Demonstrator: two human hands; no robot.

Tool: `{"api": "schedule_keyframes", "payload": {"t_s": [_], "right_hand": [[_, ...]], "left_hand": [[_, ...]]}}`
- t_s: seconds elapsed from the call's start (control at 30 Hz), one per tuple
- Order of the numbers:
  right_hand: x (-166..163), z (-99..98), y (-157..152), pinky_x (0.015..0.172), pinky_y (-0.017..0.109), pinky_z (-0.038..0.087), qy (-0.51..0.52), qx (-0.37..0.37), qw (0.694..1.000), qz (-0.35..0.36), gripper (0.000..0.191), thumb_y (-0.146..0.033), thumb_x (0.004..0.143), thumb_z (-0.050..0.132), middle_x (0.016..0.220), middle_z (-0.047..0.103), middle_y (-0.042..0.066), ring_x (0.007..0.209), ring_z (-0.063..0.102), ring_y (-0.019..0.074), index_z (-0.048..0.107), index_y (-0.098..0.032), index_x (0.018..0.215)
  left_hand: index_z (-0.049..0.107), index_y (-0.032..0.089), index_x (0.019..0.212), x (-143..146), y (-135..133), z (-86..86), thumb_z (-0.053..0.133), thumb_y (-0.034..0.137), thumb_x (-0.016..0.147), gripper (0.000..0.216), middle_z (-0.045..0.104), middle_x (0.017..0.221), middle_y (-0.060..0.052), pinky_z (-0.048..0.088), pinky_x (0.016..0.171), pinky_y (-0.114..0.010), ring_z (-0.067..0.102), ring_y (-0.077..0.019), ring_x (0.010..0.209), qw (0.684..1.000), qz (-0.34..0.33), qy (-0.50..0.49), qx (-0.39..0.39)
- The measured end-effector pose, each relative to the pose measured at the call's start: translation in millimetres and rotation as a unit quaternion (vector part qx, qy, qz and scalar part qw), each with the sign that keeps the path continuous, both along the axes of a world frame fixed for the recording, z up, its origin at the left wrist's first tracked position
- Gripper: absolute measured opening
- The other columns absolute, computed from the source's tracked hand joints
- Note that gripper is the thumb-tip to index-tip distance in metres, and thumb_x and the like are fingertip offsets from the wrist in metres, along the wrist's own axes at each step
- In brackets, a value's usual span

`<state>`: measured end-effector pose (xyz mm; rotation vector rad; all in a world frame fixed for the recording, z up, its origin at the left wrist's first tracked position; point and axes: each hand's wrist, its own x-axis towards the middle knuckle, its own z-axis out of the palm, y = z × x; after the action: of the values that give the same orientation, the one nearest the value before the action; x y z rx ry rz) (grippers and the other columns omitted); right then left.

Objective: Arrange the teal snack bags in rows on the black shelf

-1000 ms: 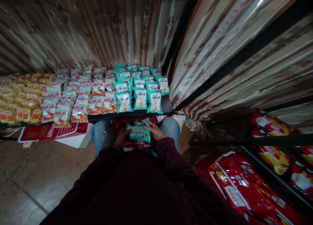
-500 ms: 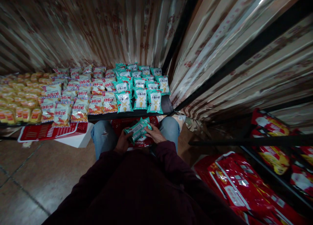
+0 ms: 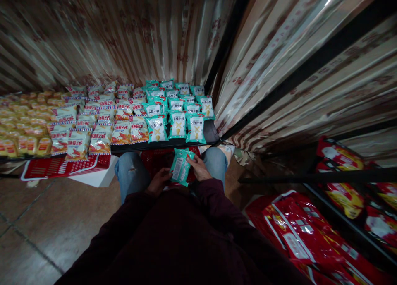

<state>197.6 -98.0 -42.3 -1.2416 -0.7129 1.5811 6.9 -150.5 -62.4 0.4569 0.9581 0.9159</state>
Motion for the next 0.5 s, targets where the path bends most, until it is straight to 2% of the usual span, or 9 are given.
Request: {"api": "schedule_keyframes", "payload": {"t_s": [0.17, 0.3, 0.4, 0.5], "right_hand": [[-2, 3.0, -1, 0.08, 0.033, 0.048, -0.023, -0.004, 1.0, 0.012, 0.054, -0.061, 0.056, 0.076, 0.093, 0.073, 0.003, 0.093, 0.065, 0.0249, 0.067, -0.022, 0.093], [-1, 4.9, -2, 0.073, 0.03, 0.048, -0.017, -0.026, 1.0, 0.004, 0.053, -0.066, 0.059, 0.073, 0.088, 0.073, 0.002, 0.086, 0.065, 0.0219, 0.066, -0.022, 0.088], [0, 8.1, -4, 0.067, 0.027, 0.048, -0.021, -0.041, 0.998, 0.029, 0.054, -0.069, 0.06, 0.071, 0.083, 0.072, 0.001, 0.081, 0.065, 0.0202, 0.065, -0.022, 0.087], [0, 12.1, -7, 0.064, 0.028, 0.049, -0.017, -0.041, 0.997, 0.064, 0.058, -0.069, 0.06, 0.07, 0.085, 0.071, 0.002, 0.082, 0.065, 0.0213, 0.066, -0.023, 0.094]], "left_hand": [[0.063, 0.017, 0.102, 1, 0, 2.6, 0.083, 0.038, 0.06, 0.051, 0.068, 0.096, -0.005, 0.049, 0.082, -0.033, 0.064, -0.0192, 0.09, 1.0, -0.016, -0.011, 0.004], [0.063, 0.018, 0.102, 1, 0, 5.3, 0.083, 0.038, 0.061, 0.05, 0.068, 0.098, -0.005, 0.049, 0.079, -0.031, 0.064, -0.0184, 0.089, 1.0, -0.024, -0.017, 0.005], [0.063, 0.017, 0.1, 3, 1, 7.4, 0.083, 0.038, 0.06, 0.049, 0.068, 0.096, -0.005, 0.05, 0.077, -0.03, 0.065, -0.0172, 0.084, 1.0, -0.009, -0.005, 0.013], [0.063, 0.017, 0.1, 7, 1, 9.9, 0.082, 0.04, 0.062, 0.049, 0.068, 0.098, -0.005, 0.05, 0.078, -0.03, 0.064, -0.0166, 0.084, 1.0, 0.004, 0.002, 0.026]]}}
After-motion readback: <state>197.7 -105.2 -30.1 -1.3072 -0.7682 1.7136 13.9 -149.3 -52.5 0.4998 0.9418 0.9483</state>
